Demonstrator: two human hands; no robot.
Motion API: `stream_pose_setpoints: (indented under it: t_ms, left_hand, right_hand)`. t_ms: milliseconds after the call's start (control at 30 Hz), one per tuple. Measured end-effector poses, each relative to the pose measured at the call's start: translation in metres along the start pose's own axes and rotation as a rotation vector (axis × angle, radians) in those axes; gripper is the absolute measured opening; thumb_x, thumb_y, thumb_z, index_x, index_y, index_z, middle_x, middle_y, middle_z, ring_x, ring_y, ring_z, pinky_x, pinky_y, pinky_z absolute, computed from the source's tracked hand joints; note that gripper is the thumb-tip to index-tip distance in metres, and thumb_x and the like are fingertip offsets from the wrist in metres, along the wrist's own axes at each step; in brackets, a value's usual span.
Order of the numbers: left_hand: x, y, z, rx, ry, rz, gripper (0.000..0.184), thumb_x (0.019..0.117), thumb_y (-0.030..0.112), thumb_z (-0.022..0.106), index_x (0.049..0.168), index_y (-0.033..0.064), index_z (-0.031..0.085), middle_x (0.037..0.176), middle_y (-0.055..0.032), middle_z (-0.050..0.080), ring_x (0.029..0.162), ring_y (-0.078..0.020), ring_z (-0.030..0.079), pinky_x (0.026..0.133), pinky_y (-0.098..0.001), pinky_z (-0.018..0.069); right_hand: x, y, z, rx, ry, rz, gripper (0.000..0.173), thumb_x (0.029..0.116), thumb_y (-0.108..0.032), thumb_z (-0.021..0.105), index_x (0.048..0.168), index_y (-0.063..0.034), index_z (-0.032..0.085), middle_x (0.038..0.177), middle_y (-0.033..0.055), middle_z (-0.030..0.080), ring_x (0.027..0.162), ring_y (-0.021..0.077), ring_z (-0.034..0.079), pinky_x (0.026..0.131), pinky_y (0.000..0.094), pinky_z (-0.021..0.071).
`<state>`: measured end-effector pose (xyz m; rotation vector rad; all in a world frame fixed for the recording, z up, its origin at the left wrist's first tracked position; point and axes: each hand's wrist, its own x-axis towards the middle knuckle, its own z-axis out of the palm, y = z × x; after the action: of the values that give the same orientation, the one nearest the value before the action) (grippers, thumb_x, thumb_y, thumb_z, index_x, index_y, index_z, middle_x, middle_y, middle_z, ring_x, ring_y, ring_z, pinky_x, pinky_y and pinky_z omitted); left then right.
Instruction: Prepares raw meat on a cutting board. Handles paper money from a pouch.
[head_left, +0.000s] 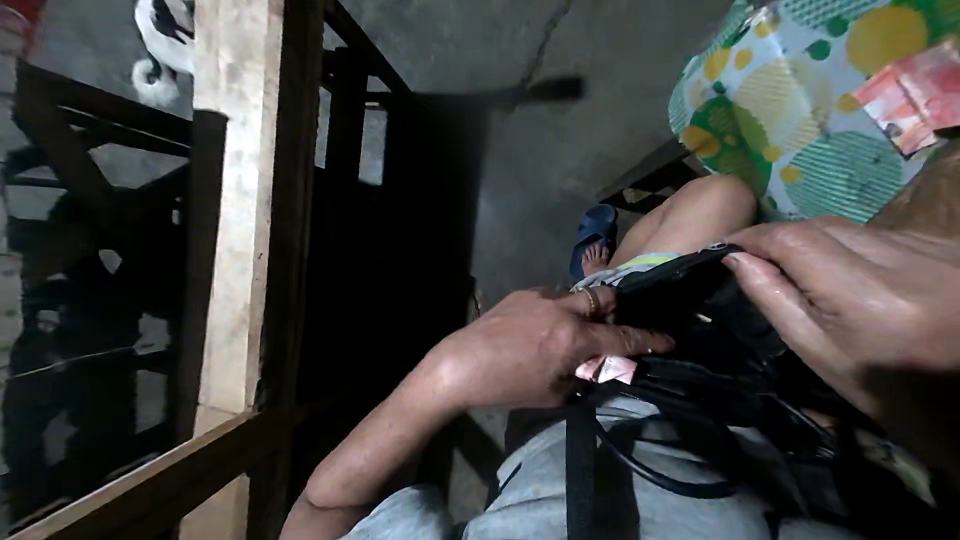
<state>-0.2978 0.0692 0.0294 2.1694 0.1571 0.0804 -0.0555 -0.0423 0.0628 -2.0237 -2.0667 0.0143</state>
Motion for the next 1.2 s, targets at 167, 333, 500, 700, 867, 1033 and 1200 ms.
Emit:
stream_pose_setpoints:
  t_ms: [167,333,500,700,867,1033,1200]
  left_hand:
    - [0.002,-0.009,-0.006,-0.079,-0.059,0.029,0.039,0.0846,0.001,0.07,0.116,0.022,0.077,0.107,-0.0145,0.067,0.093,-0.0272,0.067,0.073,-0.0439,0.0563]
    - [0.001,-0.025,-0.01,-0.241,-0.09,0.046,0.037,0.0867,-0.001,0.064,0.114,0.0198,0.079,0.102,-0.0084,0.067,0.091,-0.0197,0.064,0.072,-0.0382,0.0543]
    - [0.001,-0.033,-0.013,-0.314,-0.086,0.058,0.032,0.089,0.001,0.062,0.111,0.0172,0.079,0.102,-0.0073,0.068,0.091,-0.0152,0.063,0.073,-0.0327,0.0529]
    - [-0.005,-0.044,-0.012,-0.374,-0.082,0.055,0.035,0.0856,-0.002,0.063,0.111,0.0156,0.079,0.102,-0.0079,0.067,0.093,-0.0149,0.062,0.077,-0.0311,0.0525]
    - [-0.008,-0.053,-0.014,-0.433,-0.054,0.051,0.029,0.0917,0.003,0.061,0.112,0.0138,0.078,0.102,-0.0069,0.064,0.095,-0.0099,0.058,0.08,-0.0232,0.0496]
    - [-0.012,-0.056,-0.016,-0.45,-0.055,0.034,0.027,0.0925,0.004,0.061,0.111,0.0129,0.078,0.101,-0.0071,0.063,0.096,-0.01,0.058,0.081,-0.0224,0.0491]
    - [-0.012,-0.052,-0.015,-0.457,-0.003,0.026,0.027,0.0924,0.005,0.061,0.111,0.0119,0.078,0.102,-0.0082,0.062,0.095,-0.0095,0.057,0.08,-0.0214,0.0488]
  right_hand:
    - [0.012,-0.009,0.003,-0.043,0.008,0.0,0.032,0.1043,-0.021,0.048,0.091,0.0014,0.067,0.072,0.0186,0.063,0.06,0.0376,0.063,0.049,0.0503,0.0441]
    - [0.024,-0.01,0.011,-0.072,0.009,0.005,0.027,0.1033,-0.017,0.049,0.091,-0.0001,0.065,0.071,0.0184,0.062,0.058,0.0383,0.062,0.047,0.0488,0.0408]
    - [0.033,-0.009,0.013,-0.07,-0.002,-0.019,0.027,0.1035,-0.017,0.049,0.089,0.0001,0.064,0.07,0.0186,0.061,0.058,0.0394,0.062,0.045,0.0489,0.04]
    - [0.041,-0.011,0.016,-0.022,-0.036,-0.041,0.025,0.1028,-0.016,0.05,0.09,-0.0002,0.064,0.074,0.0181,0.063,0.06,0.038,0.064,0.046,0.0481,0.0435]
    - [0.054,-0.012,0.021,-0.004,-0.068,-0.068,0.017,0.1002,-0.014,0.057,0.092,-0.0014,0.066,0.076,0.0169,0.064,0.063,0.0368,0.065,0.048,0.0473,0.0465]
    - [0.06,-0.013,0.023,0.01,-0.08,-0.084,0.016,0.0982,-0.014,0.06,0.087,-0.0032,0.065,0.073,0.0141,0.063,0.06,0.0345,0.064,0.046,0.0448,0.0443]
    - [0.058,-0.02,0.017,-0.023,0.002,-0.166,0.013,0.0992,-0.005,0.054,0.102,-0.0045,0.066,0.094,0.019,0.062,0.078,0.0384,0.064,0.054,0.046,0.0452]
